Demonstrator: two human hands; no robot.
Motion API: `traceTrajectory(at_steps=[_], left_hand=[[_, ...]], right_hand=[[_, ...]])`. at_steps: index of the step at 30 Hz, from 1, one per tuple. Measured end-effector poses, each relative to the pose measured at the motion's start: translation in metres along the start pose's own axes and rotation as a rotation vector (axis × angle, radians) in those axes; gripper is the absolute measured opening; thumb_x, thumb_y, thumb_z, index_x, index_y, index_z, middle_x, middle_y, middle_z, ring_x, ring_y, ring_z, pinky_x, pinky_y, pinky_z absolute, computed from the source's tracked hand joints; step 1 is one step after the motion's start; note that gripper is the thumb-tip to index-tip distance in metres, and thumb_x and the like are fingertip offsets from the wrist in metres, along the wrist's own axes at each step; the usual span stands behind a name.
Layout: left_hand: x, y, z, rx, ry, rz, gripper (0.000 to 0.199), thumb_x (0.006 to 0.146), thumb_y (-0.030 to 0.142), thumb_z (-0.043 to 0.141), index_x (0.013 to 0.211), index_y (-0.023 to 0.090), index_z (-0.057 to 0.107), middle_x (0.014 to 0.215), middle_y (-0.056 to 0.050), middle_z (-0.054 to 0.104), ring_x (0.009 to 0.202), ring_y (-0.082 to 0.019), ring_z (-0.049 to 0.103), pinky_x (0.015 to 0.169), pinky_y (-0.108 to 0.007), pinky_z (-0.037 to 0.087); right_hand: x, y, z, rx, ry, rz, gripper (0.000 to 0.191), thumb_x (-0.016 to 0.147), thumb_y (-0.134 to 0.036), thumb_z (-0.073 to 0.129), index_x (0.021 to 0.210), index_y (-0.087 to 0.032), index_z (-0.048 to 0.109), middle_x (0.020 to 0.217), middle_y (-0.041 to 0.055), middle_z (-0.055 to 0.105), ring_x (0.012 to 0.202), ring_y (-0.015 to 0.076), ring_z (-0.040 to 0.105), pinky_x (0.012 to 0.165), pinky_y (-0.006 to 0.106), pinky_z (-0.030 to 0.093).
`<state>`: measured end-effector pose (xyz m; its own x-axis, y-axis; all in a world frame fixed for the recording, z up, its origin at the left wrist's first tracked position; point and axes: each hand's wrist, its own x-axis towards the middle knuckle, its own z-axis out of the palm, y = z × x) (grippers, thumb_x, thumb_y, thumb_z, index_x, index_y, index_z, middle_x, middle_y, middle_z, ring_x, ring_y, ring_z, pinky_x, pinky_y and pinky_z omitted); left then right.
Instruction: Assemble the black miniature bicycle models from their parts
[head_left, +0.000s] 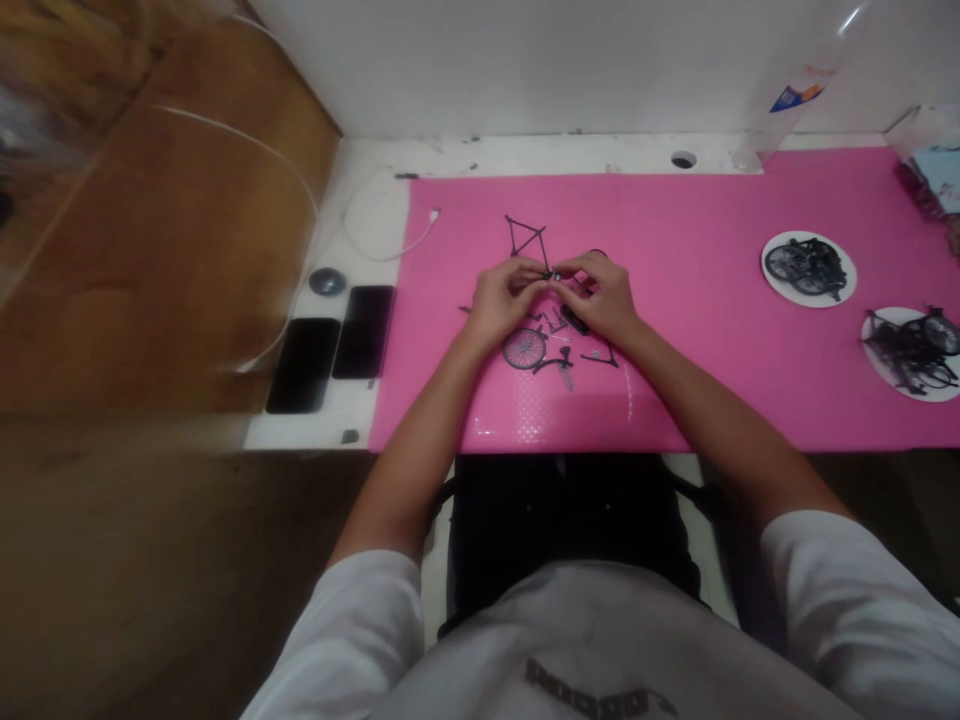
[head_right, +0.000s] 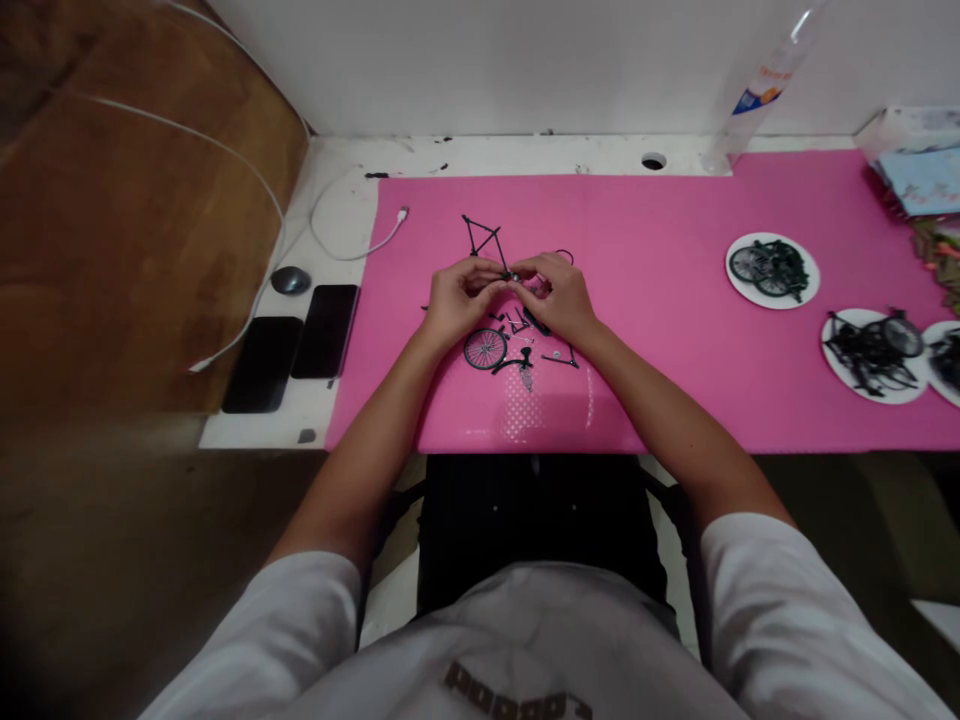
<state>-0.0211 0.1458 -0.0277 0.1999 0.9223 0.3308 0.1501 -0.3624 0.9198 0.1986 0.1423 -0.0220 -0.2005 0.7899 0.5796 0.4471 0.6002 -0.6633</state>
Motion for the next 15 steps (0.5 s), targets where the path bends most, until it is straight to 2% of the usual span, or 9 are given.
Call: traceTrajectory(at_steps=[3, 5, 7, 12, 15], left_hand=[[0.0003, 0.001, 0.0001, 0.017, 0.008, -0.005, 0.017, 0.097, 0.026, 0.088, 0.111, 0.02, 0.08, 0.111, -0.01, 0.089, 0.105, -0.022, 0.088, 0.104, -0.04, 0.073], [0.0, 0.0016, -0.0002, 0.022, 0.009, -0.014, 0.017, 0.096, 0.024, 0.088, 0.11, 0.021, 0.079, 0.108, -0.009, 0.09, 0.102, -0.022, 0.088, 0.101, -0.039, 0.072], [-0.0007, 0.0024, -0.0006, 0.036, -0.001, -0.026, 0.017, 0.094, 0.024, 0.088, 0.108, 0.022, 0.079, 0.104, -0.007, 0.09, 0.1, -0.023, 0.089, 0.099, -0.04, 0.072], [-0.0019, 0.003, -0.0002, 0.029, -0.023, -0.048, 0.019, 0.09, 0.022, 0.089, 0.106, 0.023, 0.079, 0.104, -0.007, 0.09, 0.101, -0.025, 0.089, 0.099, -0.042, 0.072], [-0.0016, 0.0025, 0.0002, 0.029, -0.019, -0.046, 0.023, 0.087, 0.018, 0.091, 0.106, 0.022, 0.079, 0.106, -0.007, 0.09, 0.103, -0.026, 0.089, 0.1, -0.043, 0.073]], right_hand=[[-0.0001, -0.0014, -0.0012, -0.001, -0.016, -0.001, 0.027, 0.102, -0.051, 0.08, 0.114, -0.027, 0.087, 0.105, 0.0073, 0.086, 0.099, 0.0277, 0.077, 0.093, 0.047, 0.067], [-0.0003, -0.0027, -0.0017, -0.003, -0.009, -0.01, 0.026, 0.104, -0.049, 0.078, 0.115, -0.027, 0.086, 0.106, 0.0076, 0.086, 0.101, 0.0279, 0.077, 0.096, 0.048, 0.067], [-0.0006, -0.0033, -0.0016, -0.009, 0.006, -0.006, 0.024, 0.104, -0.045, 0.076, 0.116, -0.027, 0.087, 0.109, 0.008, 0.087, 0.102, 0.0277, 0.078, 0.094, 0.047, 0.068], [-0.001, -0.0023, -0.0001, 0.002, 0.023, 0.006, 0.023, 0.101, -0.039, 0.075, 0.116, -0.026, 0.088, 0.109, 0.0088, 0.088, 0.097, 0.0264, 0.079, 0.076, 0.039, 0.065], [-0.0005, -0.0027, -0.0001, 0.003, 0.032, -0.015, 0.021, 0.101, -0.036, 0.075, 0.114, -0.025, 0.088, 0.106, 0.008, 0.088, 0.095, 0.0254, 0.079, 0.078, 0.039, 0.066]])
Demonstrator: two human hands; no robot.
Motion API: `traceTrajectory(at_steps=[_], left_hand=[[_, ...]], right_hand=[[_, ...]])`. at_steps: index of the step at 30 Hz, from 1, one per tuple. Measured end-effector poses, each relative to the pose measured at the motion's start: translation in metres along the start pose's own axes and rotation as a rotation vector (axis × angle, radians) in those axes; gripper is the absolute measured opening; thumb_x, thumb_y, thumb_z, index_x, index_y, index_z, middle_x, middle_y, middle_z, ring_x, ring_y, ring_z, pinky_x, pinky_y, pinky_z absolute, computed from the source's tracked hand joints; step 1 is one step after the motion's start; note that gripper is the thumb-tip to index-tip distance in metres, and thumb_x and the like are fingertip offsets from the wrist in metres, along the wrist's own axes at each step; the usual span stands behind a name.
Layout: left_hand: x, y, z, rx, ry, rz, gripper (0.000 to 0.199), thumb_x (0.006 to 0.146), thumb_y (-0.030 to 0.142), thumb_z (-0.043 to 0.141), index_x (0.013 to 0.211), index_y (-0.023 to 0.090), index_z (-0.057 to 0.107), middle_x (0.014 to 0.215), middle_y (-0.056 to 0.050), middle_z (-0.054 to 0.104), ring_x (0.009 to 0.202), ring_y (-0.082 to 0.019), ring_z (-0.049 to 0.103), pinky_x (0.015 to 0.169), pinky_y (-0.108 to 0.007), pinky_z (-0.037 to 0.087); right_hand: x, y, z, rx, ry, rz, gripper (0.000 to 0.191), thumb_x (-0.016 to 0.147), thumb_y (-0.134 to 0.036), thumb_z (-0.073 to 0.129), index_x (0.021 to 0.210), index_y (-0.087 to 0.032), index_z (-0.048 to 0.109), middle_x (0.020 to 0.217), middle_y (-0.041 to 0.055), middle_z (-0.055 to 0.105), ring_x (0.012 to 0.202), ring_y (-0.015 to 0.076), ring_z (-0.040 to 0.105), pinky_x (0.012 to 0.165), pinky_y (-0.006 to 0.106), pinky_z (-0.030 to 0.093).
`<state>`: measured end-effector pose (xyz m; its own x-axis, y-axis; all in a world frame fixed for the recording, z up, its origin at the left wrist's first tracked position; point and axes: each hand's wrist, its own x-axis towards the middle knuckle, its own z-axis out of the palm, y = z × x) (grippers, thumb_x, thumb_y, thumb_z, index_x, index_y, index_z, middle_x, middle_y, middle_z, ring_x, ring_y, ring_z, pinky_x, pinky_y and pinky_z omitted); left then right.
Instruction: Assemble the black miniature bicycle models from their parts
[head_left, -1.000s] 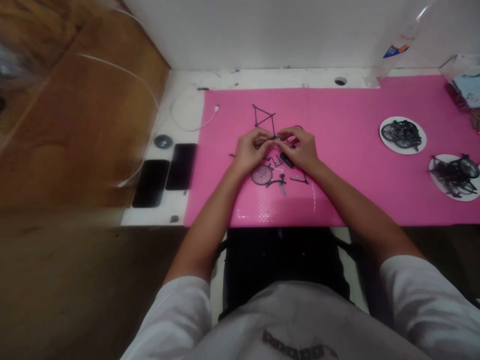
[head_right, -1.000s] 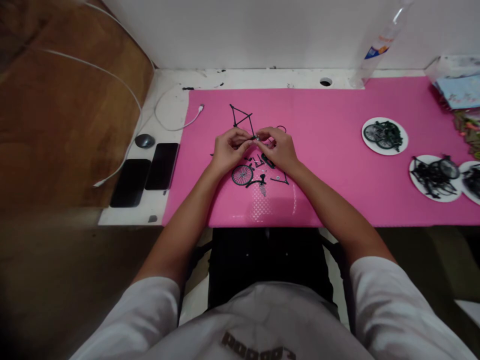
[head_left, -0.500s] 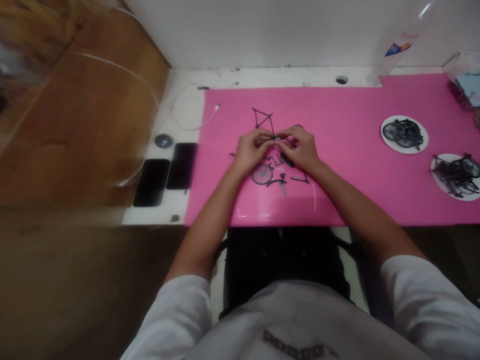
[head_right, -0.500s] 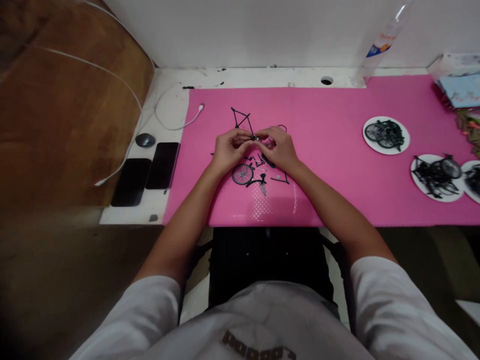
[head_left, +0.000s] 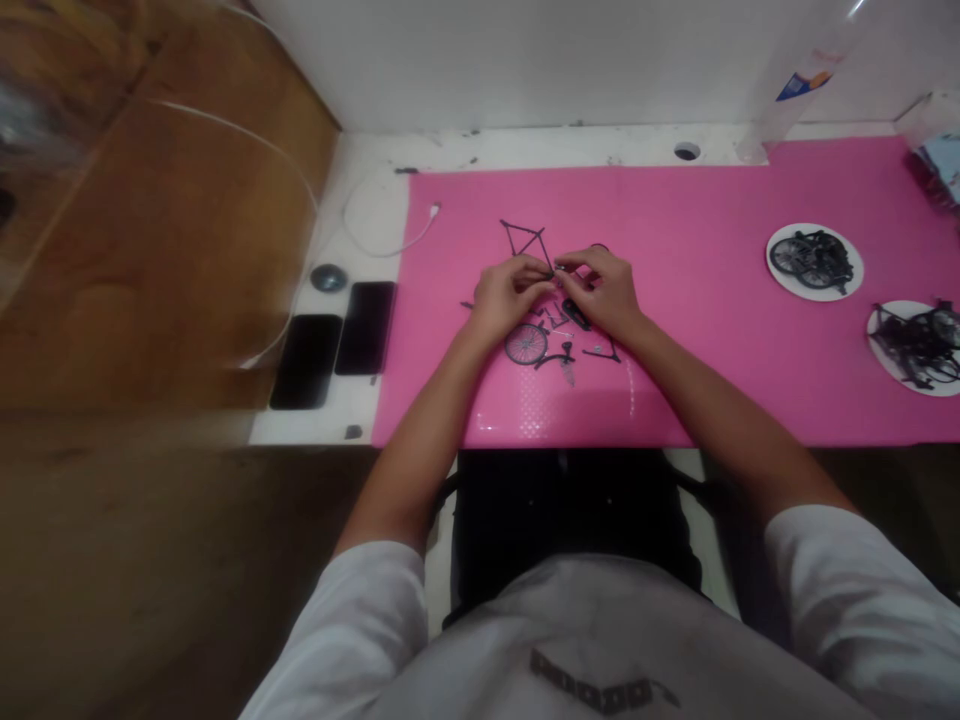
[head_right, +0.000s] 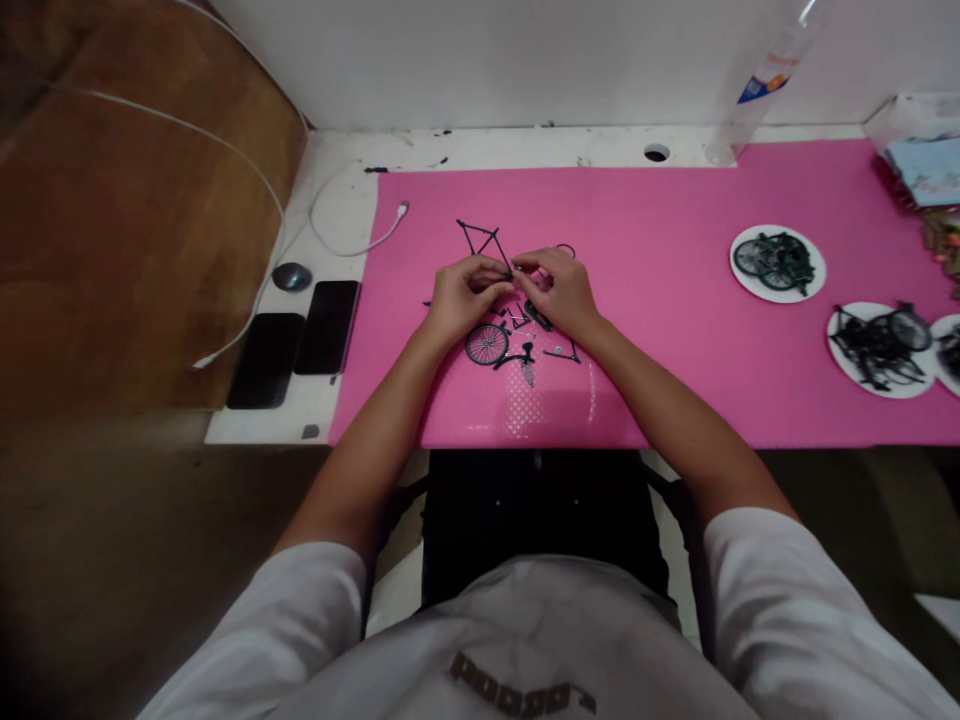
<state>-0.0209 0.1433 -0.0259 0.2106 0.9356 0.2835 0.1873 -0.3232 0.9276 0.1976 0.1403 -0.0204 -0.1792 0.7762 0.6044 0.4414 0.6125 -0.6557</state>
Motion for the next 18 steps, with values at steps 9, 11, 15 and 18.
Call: traceTrajectory(at_steps=[9, 11, 15, 18], left_hand=[[-0.0001, 0.0033, -0.0017, 0.032, -0.019, 0.047, 0.024, 0.09, 0.011, 0.086, 0.11, 0.022, 0.079, 0.11, -0.007, 0.09, 0.106, -0.023, 0.089, 0.1, -0.039, 0.071], [-0.0004, 0.0039, -0.0016, 0.051, 0.0, 0.05, 0.021, 0.092, 0.016, 0.087, 0.11, 0.022, 0.079, 0.107, -0.006, 0.089, 0.102, -0.023, 0.089, 0.095, -0.037, 0.072], [-0.0008, 0.005, -0.0018, 0.089, 0.033, 0.055, 0.021, 0.092, 0.022, 0.09, 0.109, 0.022, 0.079, 0.101, -0.006, 0.088, 0.095, -0.021, 0.087, 0.087, -0.033, 0.07], [-0.0006, 0.0044, -0.0023, 0.103, 0.047, 0.066, 0.02, 0.092, 0.023, 0.089, 0.11, 0.022, 0.079, 0.099, -0.005, 0.087, 0.091, -0.019, 0.086, 0.083, -0.03, 0.068]], right_hand=[[0.002, -0.0038, -0.0004, 0.001, 0.051, 0.0, 0.021, 0.1, -0.036, 0.071, 0.112, -0.027, 0.087, 0.103, 0.0068, 0.083, 0.091, 0.0238, 0.076, 0.07, 0.036, 0.064], [0.0017, -0.0038, 0.0, -0.002, 0.053, 0.0, 0.022, 0.102, -0.038, 0.07, 0.112, -0.027, 0.086, 0.105, 0.0067, 0.083, 0.093, 0.0239, 0.076, 0.07, 0.036, 0.064], [0.0011, -0.0046, -0.0001, 0.001, 0.07, -0.002, 0.022, 0.104, -0.04, 0.072, 0.113, -0.027, 0.087, 0.106, 0.0069, 0.083, 0.097, 0.0247, 0.076, 0.076, 0.039, 0.065], [0.001, -0.0051, -0.0006, 0.01, 0.104, 0.004, 0.02, 0.105, -0.041, 0.076, 0.111, -0.027, 0.087, 0.104, 0.007, 0.083, 0.095, 0.0246, 0.076, 0.074, 0.038, 0.064]])
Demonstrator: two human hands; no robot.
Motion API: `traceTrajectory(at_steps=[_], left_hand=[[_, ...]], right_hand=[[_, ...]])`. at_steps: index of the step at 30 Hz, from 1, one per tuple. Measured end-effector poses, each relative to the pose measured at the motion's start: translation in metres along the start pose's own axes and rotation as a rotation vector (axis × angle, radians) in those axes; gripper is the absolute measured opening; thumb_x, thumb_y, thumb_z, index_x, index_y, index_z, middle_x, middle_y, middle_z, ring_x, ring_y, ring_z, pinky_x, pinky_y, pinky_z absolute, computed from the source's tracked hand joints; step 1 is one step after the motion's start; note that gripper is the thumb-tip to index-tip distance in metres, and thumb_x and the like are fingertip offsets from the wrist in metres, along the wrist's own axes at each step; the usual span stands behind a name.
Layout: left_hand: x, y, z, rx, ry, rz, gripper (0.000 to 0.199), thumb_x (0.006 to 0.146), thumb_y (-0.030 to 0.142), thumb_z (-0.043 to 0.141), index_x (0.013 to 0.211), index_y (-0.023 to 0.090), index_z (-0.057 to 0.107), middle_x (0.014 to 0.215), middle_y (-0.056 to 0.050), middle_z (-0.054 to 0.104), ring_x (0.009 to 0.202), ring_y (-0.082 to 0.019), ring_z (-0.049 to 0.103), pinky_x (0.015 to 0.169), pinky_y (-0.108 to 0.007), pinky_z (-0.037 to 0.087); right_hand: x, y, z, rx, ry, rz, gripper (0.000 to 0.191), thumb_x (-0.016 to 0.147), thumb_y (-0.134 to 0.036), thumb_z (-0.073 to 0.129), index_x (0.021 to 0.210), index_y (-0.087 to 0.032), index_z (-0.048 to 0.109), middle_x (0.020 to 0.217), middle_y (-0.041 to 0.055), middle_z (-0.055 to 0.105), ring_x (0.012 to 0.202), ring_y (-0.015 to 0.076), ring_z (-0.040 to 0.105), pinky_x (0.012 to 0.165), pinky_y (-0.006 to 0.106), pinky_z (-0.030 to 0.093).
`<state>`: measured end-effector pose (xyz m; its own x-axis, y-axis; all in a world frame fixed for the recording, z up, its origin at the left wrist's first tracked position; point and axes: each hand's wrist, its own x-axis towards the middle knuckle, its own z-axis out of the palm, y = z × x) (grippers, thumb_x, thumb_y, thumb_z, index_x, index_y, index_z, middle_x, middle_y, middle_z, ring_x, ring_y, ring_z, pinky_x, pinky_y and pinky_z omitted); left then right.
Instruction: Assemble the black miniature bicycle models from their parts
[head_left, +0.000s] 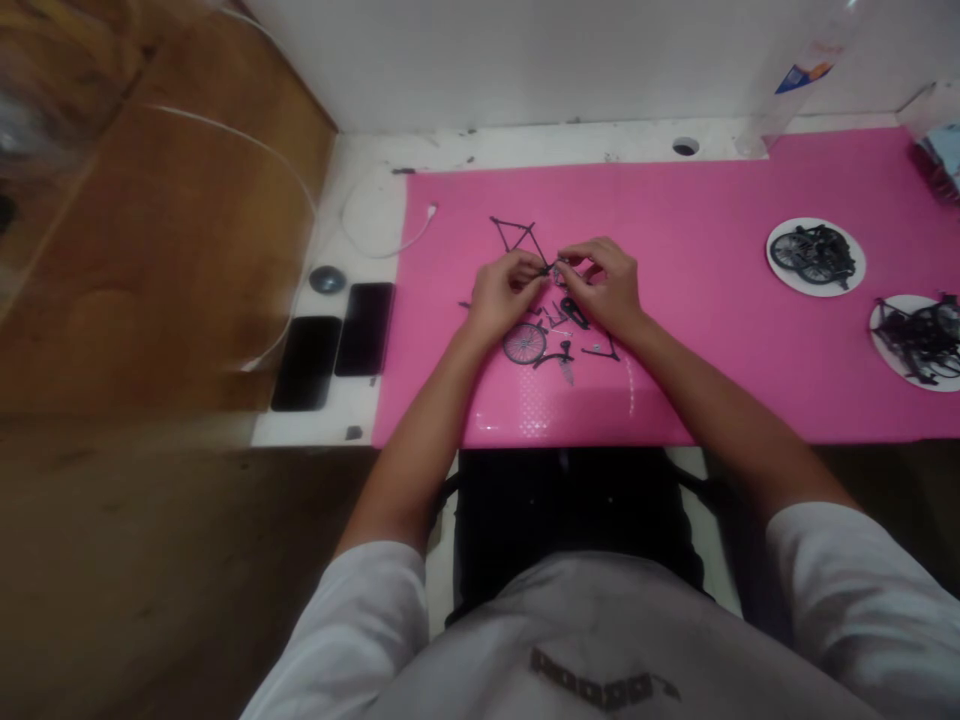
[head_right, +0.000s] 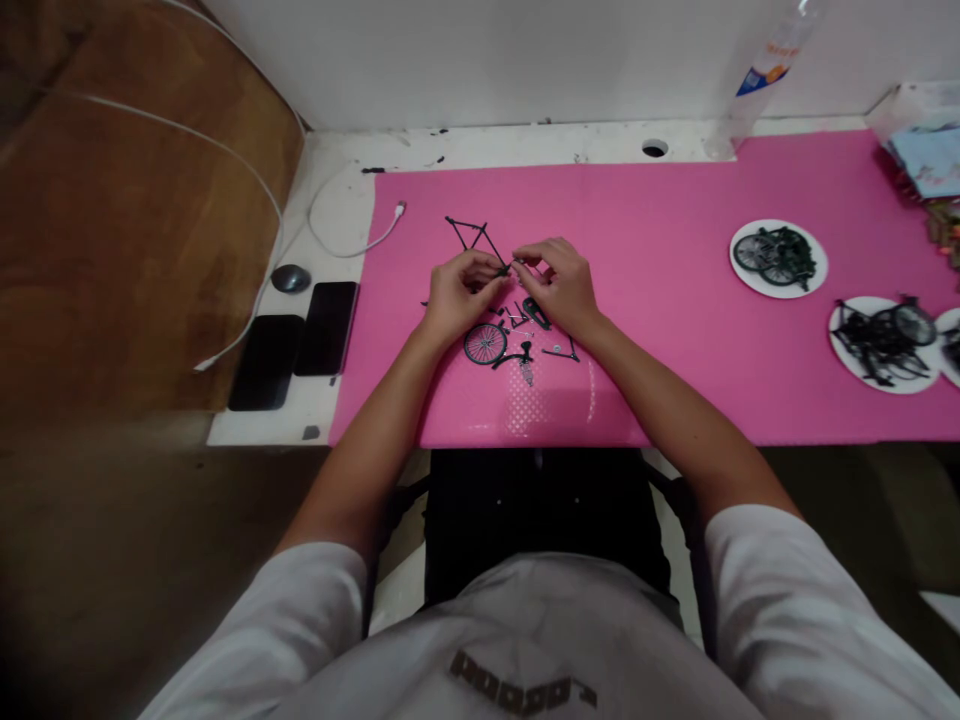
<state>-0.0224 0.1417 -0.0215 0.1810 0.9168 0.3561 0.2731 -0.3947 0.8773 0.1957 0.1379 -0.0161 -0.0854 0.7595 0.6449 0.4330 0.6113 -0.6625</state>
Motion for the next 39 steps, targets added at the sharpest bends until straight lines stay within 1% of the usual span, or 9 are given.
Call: traceTrajectory(at_steps=[3, 6, 10, 14, 18, 24, 28, 34, 39], left_hand=[[0.001, -0.002, 0.0, 0.007, 0.032, 0.017, 0.018, 0.092, 0.023, 0.087, 0.108, 0.022, 0.08, 0.094, -0.004, 0.086, 0.085, -0.017, 0.083, 0.078, -0.028, 0.066], [0.001, -0.004, 0.0, 0.028, 0.046, 0.021, 0.015, 0.092, 0.025, 0.087, 0.105, 0.022, 0.079, 0.09, -0.003, 0.084, 0.081, -0.016, 0.08, 0.075, -0.027, 0.064], [0.002, -0.008, 0.0, 0.022, 0.033, 0.007, 0.017, 0.091, 0.026, 0.088, 0.106, 0.022, 0.08, 0.092, -0.004, 0.085, 0.083, -0.017, 0.081, 0.078, -0.028, 0.066], [0.002, -0.012, 0.0, 0.005, 0.031, -0.004, 0.017, 0.09, 0.022, 0.088, 0.105, 0.022, 0.081, 0.094, -0.004, 0.086, 0.084, -0.018, 0.082, 0.082, -0.03, 0.068], [0.002, -0.013, 0.0, 0.0, 0.032, -0.007, 0.017, 0.089, 0.018, 0.087, 0.105, 0.022, 0.083, 0.092, -0.004, 0.085, 0.083, -0.018, 0.082, 0.081, -0.03, 0.068], [0.002, -0.014, 0.001, -0.03, 0.036, -0.013, 0.017, 0.088, 0.019, 0.089, 0.104, 0.022, 0.084, 0.09, -0.004, 0.085, 0.081, -0.018, 0.082, 0.078, -0.031, 0.068], [0.002, -0.016, 0.001, -0.019, 0.044, -0.034, 0.018, 0.086, 0.019, 0.09, 0.103, 0.023, 0.085, 0.092, -0.004, 0.086, 0.082, -0.019, 0.082, 0.081, -0.033, 0.069], [0.0, -0.014, 0.0, -0.025, 0.043, -0.019, 0.016, 0.088, 0.018, 0.088, 0.103, 0.02, 0.086, 0.094, -0.005, 0.088, 0.085, -0.019, 0.086, 0.084, -0.03, 0.071], [-0.001, -0.011, 0.0, -0.009, 0.051, -0.009, 0.015, 0.088, 0.015, 0.088, 0.102, 0.018, 0.085, 0.095, -0.006, 0.089, 0.086, -0.019, 0.087, 0.086, -0.03, 0.071]], right_hand=[[0.0, 0.001, 0.0, 0.003, 0.004, 0.008, 0.021, 0.104, -0.044, 0.078, 0.11, -0.027, 0.088, 0.103, 0.0069, 0.084, 0.092, 0.0242, 0.076, 0.071, 0.037, 0.064], [-0.001, 0.002, 0.001, -0.011, -0.018, 0.043, 0.024, 0.103, -0.048, 0.081, 0.11, -0.026, 0.089, 0.103, 0.0074, 0.085, 0.092, 0.0248, 0.077, 0.073, 0.038, 0.065], [-0.002, 0.003, 0.002, 0.001, -0.031, 0.078, 0.022, 0.1, -0.046, 0.085, 0.109, -0.026, 0.089, 0.102, 0.0076, 0.086, 0.091, 0.0257, 0.079, 0.075, 0.04, 0.066], [-0.002, 0.004, 0.001, 0.0, -0.048, 0.075, 0.022, 0.098, -0.046, 0.088, 0.109, -0.027, 0.09, 0.102, 0.0067, 0.087, 0.089, 0.0254, 0.079, 0.073, 0.039, 0.066], [-0.001, 0.004, 0.001, 0.004, -0.046, 0.051, 0.022, 0.097, -0.045, 0.089, 0.109, -0.027, 0.091, 0.102, 0.0064, 0.089, 0.091, 0.0263, 0.081, 0.072, 0.039, 0.065], [-0.001, 0.003, 0.0, -0.003, -0.071, 0.103, 0.02, 0.097, -0.043, 0.088, 0.11, -0.027, 0.09, 0.106, 0.0062, 0.09, 0.094, 0.0261, 0.083, 0.075, 0.039, 0.066], [0.0, 0.003, 0.0, -0.001, -0.098, 0.129, 0.019, 0.097, -0.04, 0.088, 0.11, -0.026, 0.09, 0.107, 0.0064, 0.09, 0.096, 0.0261, 0.083, 0.076, 0.038, 0.067], [0.002, 0.001, -0.003, 0.021, -0.093, 0.116, 0.017, 0.098, -0.035, 0.088, 0.111, -0.026, 0.092, 0.105, 0.0057, 0.09, 0.093, 0.0251, 0.084, 0.075, 0.037, 0.066], [0.004, -0.003, -0.005, 0.008, -0.106, 0.143, 0.017, 0.098, -0.036, 0.088, 0.111, -0.027, 0.093, 0.106, 0.0055, 0.091, 0.094, 0.025, 0.085, 0.079, 0.037, 0.067]])
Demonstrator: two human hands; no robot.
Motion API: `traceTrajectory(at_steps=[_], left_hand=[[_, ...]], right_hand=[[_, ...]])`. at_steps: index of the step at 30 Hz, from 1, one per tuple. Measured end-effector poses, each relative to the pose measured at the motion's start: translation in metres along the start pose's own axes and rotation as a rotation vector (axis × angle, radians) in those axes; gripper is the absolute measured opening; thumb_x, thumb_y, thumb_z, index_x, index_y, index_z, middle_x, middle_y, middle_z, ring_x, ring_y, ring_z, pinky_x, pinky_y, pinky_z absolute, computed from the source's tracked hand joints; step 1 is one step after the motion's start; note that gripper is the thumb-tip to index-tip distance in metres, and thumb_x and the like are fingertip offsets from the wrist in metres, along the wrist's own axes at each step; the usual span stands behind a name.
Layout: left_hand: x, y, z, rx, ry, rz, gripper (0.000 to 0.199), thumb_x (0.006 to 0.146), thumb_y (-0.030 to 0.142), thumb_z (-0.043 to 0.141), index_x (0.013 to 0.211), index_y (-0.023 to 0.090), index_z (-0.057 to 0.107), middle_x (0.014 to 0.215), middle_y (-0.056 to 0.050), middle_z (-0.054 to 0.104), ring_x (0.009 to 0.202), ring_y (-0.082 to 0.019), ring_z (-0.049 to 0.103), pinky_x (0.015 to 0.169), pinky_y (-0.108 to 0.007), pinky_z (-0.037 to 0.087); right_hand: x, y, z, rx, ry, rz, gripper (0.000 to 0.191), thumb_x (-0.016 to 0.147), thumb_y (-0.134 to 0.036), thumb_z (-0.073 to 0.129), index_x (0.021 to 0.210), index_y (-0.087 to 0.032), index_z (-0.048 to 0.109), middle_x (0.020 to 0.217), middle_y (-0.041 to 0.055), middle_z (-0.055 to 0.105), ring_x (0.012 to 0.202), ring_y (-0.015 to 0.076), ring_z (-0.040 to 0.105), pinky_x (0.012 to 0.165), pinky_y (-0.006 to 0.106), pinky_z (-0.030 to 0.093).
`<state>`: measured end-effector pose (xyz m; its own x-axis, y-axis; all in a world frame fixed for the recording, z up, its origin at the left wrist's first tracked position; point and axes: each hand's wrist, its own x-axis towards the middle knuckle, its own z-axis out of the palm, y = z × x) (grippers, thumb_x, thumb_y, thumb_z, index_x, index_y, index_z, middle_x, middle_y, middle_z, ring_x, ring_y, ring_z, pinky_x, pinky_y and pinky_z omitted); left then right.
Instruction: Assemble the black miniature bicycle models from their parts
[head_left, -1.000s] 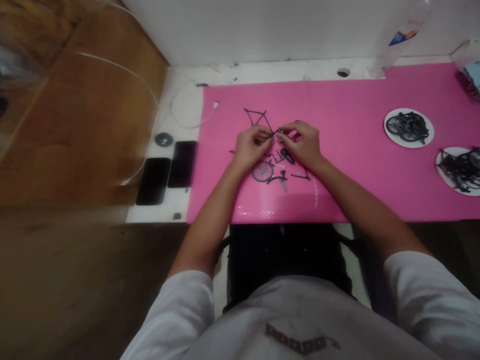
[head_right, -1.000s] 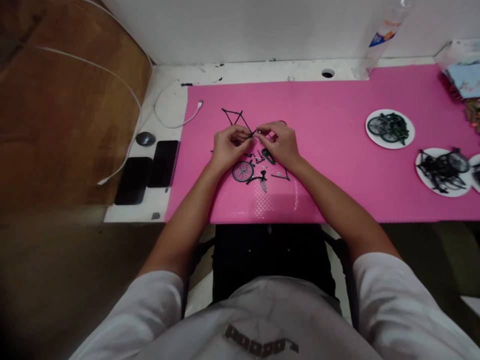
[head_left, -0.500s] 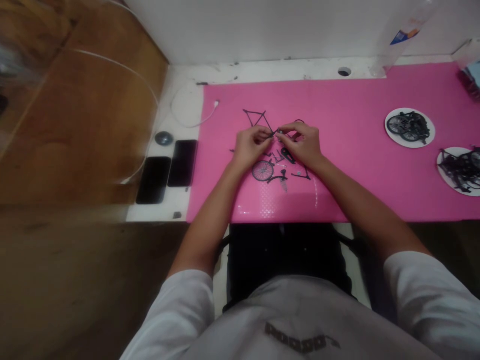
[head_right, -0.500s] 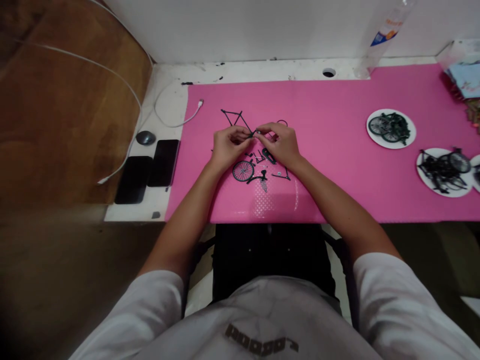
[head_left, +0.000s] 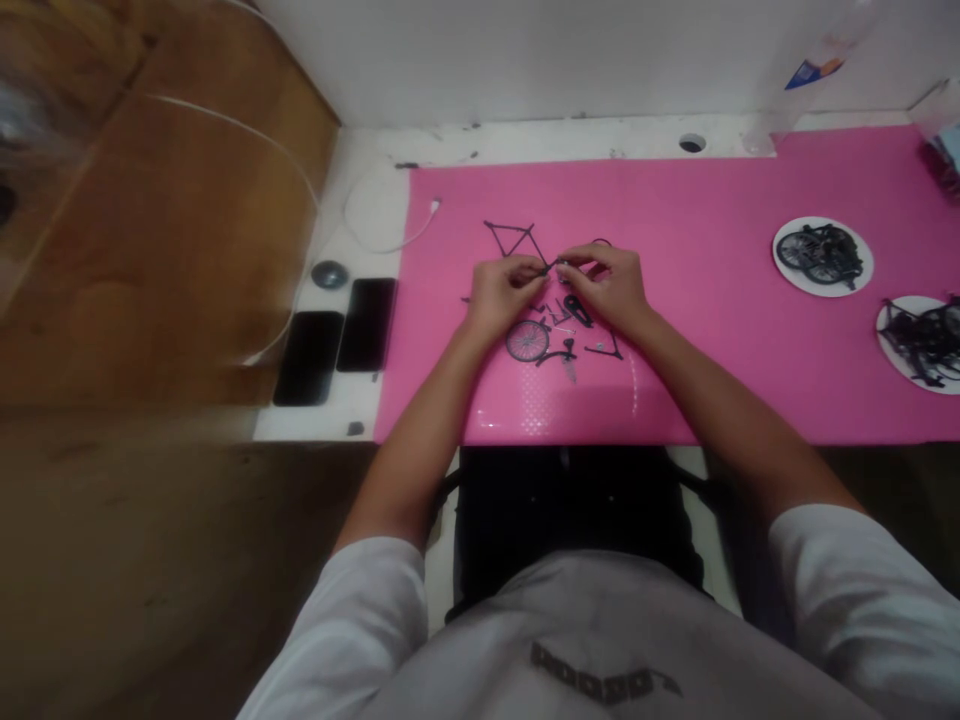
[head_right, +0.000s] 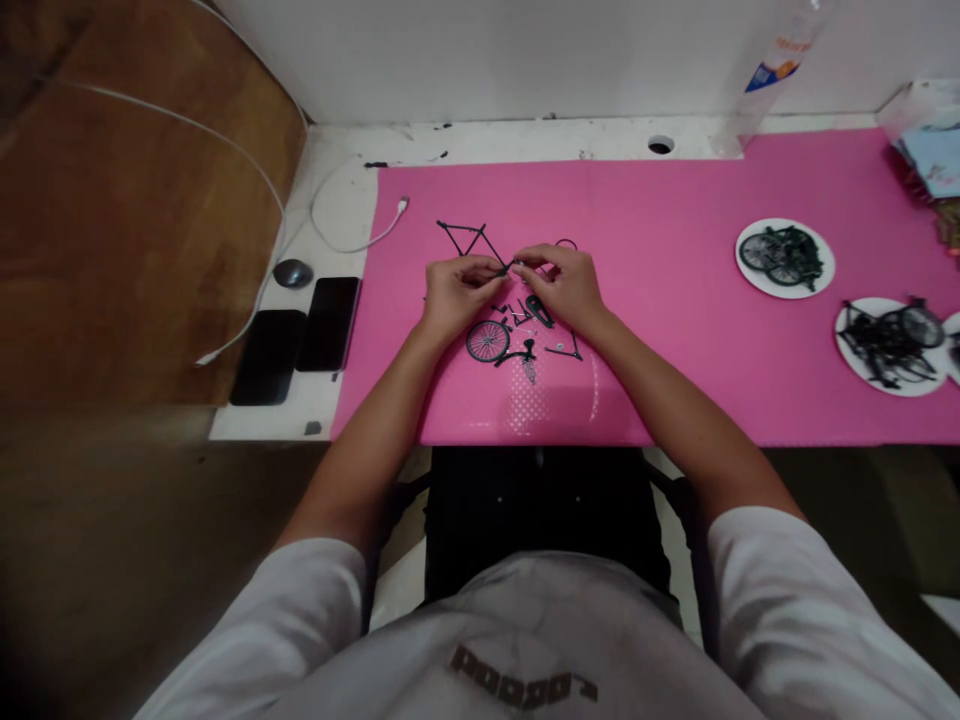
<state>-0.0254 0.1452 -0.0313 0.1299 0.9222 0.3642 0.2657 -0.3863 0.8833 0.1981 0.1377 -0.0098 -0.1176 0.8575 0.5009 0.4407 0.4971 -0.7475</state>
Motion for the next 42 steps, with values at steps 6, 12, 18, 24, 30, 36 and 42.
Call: traceTrajectory(at_steps=[6, 12, 18, 24, 30, 36, 42], left_hand=[[0.0, -0.003, 0.0, 0.032, 0.02, 0.024, 0.016, 0.087, 0.011, 0.087, 0.101, 0.019, 0.086, 0.093, -0.005, 0.089, 0.083, -0.018, 0.087, 0.08, -0.028, 0.07], [-0.001, -0.006, 0.0, 0.041, 0.022, 0.057, 0.016, 0.089, 0.012, 0.086, 0.102, 0.019, 0.087, 0.093, -0.005, 0.09, 0.083, -0.018, 0.087, 0.079, -0.026, 0.07], [-0.002, -0.009, 0.001, 0.051, 0.042, 0.095, 0.012, 0.092, 0.017, 0.087, 0.104, 0.018, 0.086, 0.095, -0.006, 0.09, 0.084, -0.018, 0.087, 0.082, -0.028, 0.071], [-0.004, -0.01, 0.003, 0.058, 0.057, 0.132, 0.009, 0.097, 0.025, 0.087, 0.105, 0.02, 0.086, 0.095, -0.005, 0.089, 0.084, -0.018, 0.086, 0.081, -0.028, 0.07], [-0.004, -0.009, 0.002, 0.105, 0.061, 0.132, 0.013, 0.099, 0.032, 0.086, 0.106, 0.021, 0.087, 0.094, -0.005, 0.088, 0.083, -0.018, 0.085, 0.082, -0.028, 0.069], [-0.003, -0.007, 0.003, 0.083, 0.059, 0.132, 0.01, 0.097, 0.028, 0.086, 0.103, 0.021, 0.085, 0.093, -0.004, 0.087, 0.081, -0.017, 0.084, 0.078, -0.026, 0.067], [0.001, -0.004, 0.006, 0.155, 0.038, 0.121, 0.01, 0.095, 0.022, 0.084, 0.105, 0.02, 0.083, 0.093, -0.003, 0.087, 0.082, -0.016, 0.082, 0.08, -0.025, 0.066]], right_hand=[[0.001, 0.002, 0.002, 0.013, -0.015, 0.019, 0.021, 0.099, -0.046, 0.088, 0.107, -0.027, 0.093, 0.106, 0.0052, 0.091, 0.093, 0.0258, 0.085, 0.084, 0.041, 0.07], [0.0, 0.002, 0.003, 0.038, 0.003, 0.007, 0.02, 0.097, -0.045, 0.09, 0.104, -0.027, 0.094, 0.104, 0.0047, 0.091, 0.091, 0.0261, 0.085, 0.084, 0.043, 0.071], [-0.002, 0.0, 0.006, 0.104, 0.028, 0.013, 0.033, 0.098, -0.059, 0.088, 0.104, -0.027, 0.094, 0.1, 0.0047, 0.091, 0.085, 0.0242, 0.084, 0.08, 0.041, 0.07], [-0.001, -0.007, 0.005, 0.17, 0.038, 0.07, 0.049, 0.093, -0.075, 0.087, 0.101, -0.027, 0.094, 0.098, 0.0052, 0.09, 0.084, 0.0244, 0.084, 0.081, 0.042, 0.072], [-0.002, -0.007, 0.007, 0.194, 0.034, 0.089, 0.046, 0.092, -0.072, 0.091, 0.1, -0.027, 0.093, 0.096, 0.0053, 0.089, 0.087, 0.0246, 0.084, 0.083, 0.041, 0.071], [-0.002, -0.006, 0.008, 0.157, 0.023, 0.053, 0.041, 0.096, -0.066, 0.089, 0.103, -0.026, 0.09, 0.102, 0.0058, 0.088, 0.09, 0.0234, 0.082, 0.082, 0.04, 0.07], [-0.002, -0.003, 0.009, 0.079, 0.086, -0.029, 0.044, 0.102, -0.067, 0.081, 0.102, -0.024, 0.085, 0.098, 0.0063, 0.083, 0.089, 0.0217, 0.077, 0.076, 0.036, 0.066]])
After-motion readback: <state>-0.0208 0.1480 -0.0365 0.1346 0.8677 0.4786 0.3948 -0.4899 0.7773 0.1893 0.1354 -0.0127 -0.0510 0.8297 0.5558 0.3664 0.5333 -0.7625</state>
